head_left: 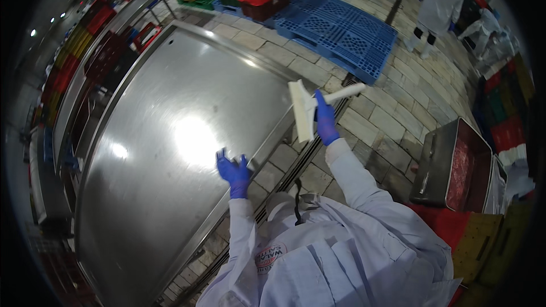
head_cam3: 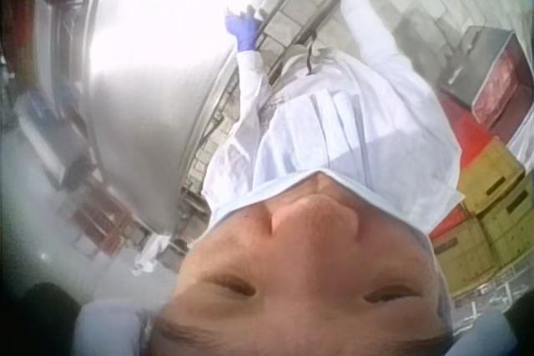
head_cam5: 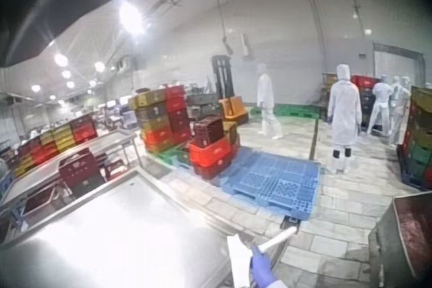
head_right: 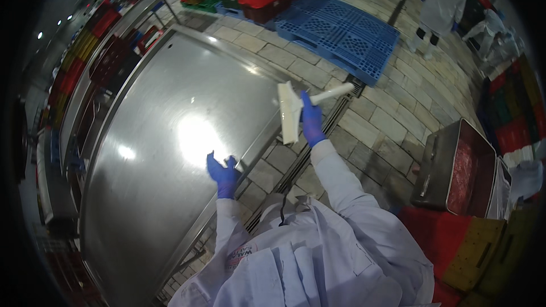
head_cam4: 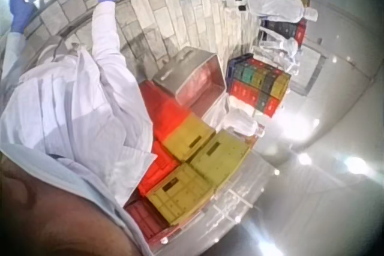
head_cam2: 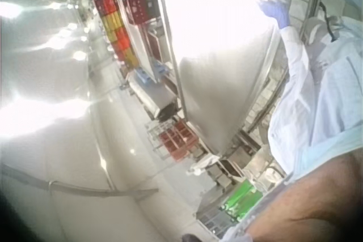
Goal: The person stacks red plastic crates, moves a metal bin, and handles buckets and a yellow crate. They then wipe a large stainless steel table with a squeegee and cloth, and finally stack assorted crates on a pallet.
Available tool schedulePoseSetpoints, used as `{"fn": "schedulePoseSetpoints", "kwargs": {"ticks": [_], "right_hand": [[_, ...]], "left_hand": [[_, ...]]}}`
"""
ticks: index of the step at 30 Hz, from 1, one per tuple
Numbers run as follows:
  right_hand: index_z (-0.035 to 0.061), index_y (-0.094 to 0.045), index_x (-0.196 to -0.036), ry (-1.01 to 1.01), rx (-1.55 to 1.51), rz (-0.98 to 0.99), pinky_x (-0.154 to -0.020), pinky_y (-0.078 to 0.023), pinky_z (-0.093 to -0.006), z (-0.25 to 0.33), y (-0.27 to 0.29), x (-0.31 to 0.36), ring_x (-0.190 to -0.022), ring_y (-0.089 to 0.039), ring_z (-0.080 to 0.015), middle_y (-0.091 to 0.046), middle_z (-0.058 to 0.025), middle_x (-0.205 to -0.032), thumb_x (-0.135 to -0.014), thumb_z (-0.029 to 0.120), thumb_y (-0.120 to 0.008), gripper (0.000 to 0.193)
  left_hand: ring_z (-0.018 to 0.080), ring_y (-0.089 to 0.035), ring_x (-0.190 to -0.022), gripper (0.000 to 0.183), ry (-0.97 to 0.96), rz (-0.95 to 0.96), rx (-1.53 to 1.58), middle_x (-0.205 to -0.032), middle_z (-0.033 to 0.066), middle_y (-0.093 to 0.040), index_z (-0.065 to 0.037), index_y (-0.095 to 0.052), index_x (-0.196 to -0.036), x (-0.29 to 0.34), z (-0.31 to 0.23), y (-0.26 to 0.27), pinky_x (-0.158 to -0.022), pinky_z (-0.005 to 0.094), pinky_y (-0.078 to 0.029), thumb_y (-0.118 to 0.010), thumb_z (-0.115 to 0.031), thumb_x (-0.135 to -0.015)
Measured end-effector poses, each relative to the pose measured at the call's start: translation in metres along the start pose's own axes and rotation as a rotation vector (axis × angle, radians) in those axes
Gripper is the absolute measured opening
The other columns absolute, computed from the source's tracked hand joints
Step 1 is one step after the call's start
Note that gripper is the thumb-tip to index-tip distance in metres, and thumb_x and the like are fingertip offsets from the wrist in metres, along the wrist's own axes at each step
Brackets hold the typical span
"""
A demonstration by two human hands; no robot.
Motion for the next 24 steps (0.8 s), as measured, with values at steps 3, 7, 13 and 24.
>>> {"fn": "schedulePoseSetpoints", "kwargs": {"ticks": [3, 7, 13, 24], "right_hand": [[-0.0004, -0.063, -0.090, -0.055, 0.122, 0.100, -0.059, -0.046, -0.0276, 0.024, -0.011, -0.028, -0.064, -0.056, -0.0117, -0.062, -0.0041, -0.077, -0.080, 0.043, -0.066, 0.045], [0.0013, -0.064, -0.090, -0.101, 0.121, 0.304, -0.059, -0.046, -0.0246, 0.046, -0.060, -0.060, -0.062, -0.056, -0.0103, -0.061, -0.0025, -0.076, -0.079, 0.038, -0.069, 0.038], [0.0037, -0.060, -0.104, -0.262, 0.038, 0.766, -0.069, -0.046, -0.0227, 0.021, -0.138, -0.127, -0.078, -0.057, -0.0084, -0.061, -0.0041, -0.090, -0.083, 0.033, -0.066, 0.037], [0.0067, -0.066, -0.068, 1.160, 1.163, 1.670, -0.109, -0.019, -0.0491, 0.061, -0.116, -0.148, -0.078, -0.058, -0.0240, -0.060, -0.0077, -0.065, -0.089, 0.039, -0.044, 0.045]], "left_hand": [[0.0348, -0.044, -0.112, 0.067, -0.152, 0.244, -0.114, -0.122, 0.0178, -0.048, -0.004, -0.044, -0.127, 0.004, -0.098, -0.075, -0.097, 0.0430, -0.032, -0.070, -0.035, -0.073], [0.0298, -0.049, -0.095, 0.063, -0.180, 0.420, -0.498, -0.106, 0.0141, -0.052, -0.005, -0.049, -0.120, -0.008, -0.167, -0.131, -0.081, 0.0424, -0.037, -0.066, -0.043, -0.073], [0.0273, -0.052, -0.087, 0.053, -0.111, 0.249, -0.555, -0.092, 0.0093, -0.054, -0.009, -0.053, -0.103, -0.028, -0.221, -0.167, -0.077, 0.0420, -0.037, -0.071, -0.044, -0.067], [0.0289, -0.049, -0.105, 0.061, 0.272, 0.036, -0.339, -0.113, 0.0108, -0.054, -0.007, -0.053, -0.111, -0.065, -0.284, -0.259, -0.093, 0.0415, -0.032, -0.074, -0.033, -0.060]]}}
Point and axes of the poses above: each hand's wrist, its own x-axis away from the middle knuckle, its own y-axis out of the back of the hand, z = x × y, the point moved 4 cm from there along -x, towards the middle knuckle
